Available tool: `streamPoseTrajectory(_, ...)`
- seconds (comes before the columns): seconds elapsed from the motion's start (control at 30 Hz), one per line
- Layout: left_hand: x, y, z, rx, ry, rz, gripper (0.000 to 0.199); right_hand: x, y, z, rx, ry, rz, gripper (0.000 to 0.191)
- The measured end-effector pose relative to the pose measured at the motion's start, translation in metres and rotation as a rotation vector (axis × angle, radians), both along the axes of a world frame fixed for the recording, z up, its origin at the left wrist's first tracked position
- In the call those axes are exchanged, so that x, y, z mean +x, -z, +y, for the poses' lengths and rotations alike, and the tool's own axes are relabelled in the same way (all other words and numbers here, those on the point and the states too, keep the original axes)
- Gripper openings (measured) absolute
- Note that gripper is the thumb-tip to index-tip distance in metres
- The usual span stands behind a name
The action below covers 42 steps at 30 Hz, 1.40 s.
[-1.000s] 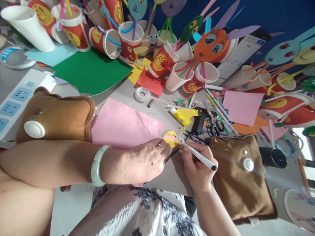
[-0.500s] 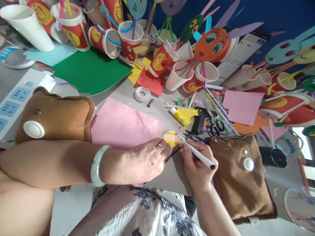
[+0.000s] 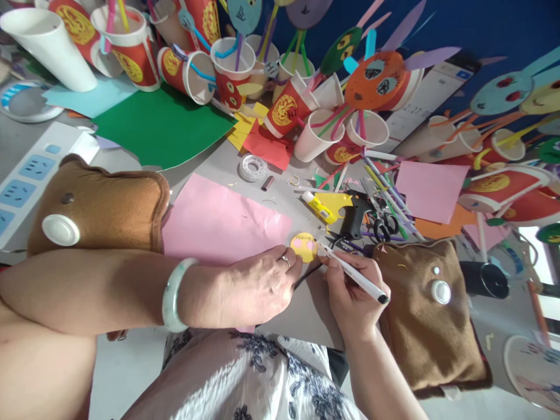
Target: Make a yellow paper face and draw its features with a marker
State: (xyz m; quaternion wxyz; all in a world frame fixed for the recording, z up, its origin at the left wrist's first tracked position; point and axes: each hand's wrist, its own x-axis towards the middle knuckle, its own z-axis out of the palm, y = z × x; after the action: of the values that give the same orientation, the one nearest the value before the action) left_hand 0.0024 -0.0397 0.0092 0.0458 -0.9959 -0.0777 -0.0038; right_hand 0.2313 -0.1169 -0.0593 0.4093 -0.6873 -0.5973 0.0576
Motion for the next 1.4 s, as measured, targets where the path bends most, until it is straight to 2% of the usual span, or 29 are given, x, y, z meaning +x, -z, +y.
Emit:
streamPoseTrajectory(0.1,0.000,-0.001,0.000,-0.022,0.008,0.022,0.040,-0.001,-0.001,0.001,-0.002,-0.003,-0.001,0.012)
streamPoseTrajectory(0.37,0.001,0.004,-0.001,-0.016,-0.011,-0.021,0.033,-0.003,-0.005,0.001,-0.030,-0.004,-0.023,0.010)
streamPoseTrajectory(0.7,-0.001,0.004,-0.001,-0.011,-0.002,-0.022,0.037,0.002,0.001,-0.003,-0.042,0.021,0.026,0.012)
streamPoseTrajectory(1.03,0.000,0.012,-0.003,-0.070,-0.031,-0.053,0.045,0.002,0.003,-0.001,-0.039,0.032,0.009,0.014)
streamPoseTrajectory(1.4,-0.001,0.016,-0.004,-0.071,-0.045,-0.070,0.048,-0.001,-0.004,-0.001,-0.058,0.037,-0.001,0.013)
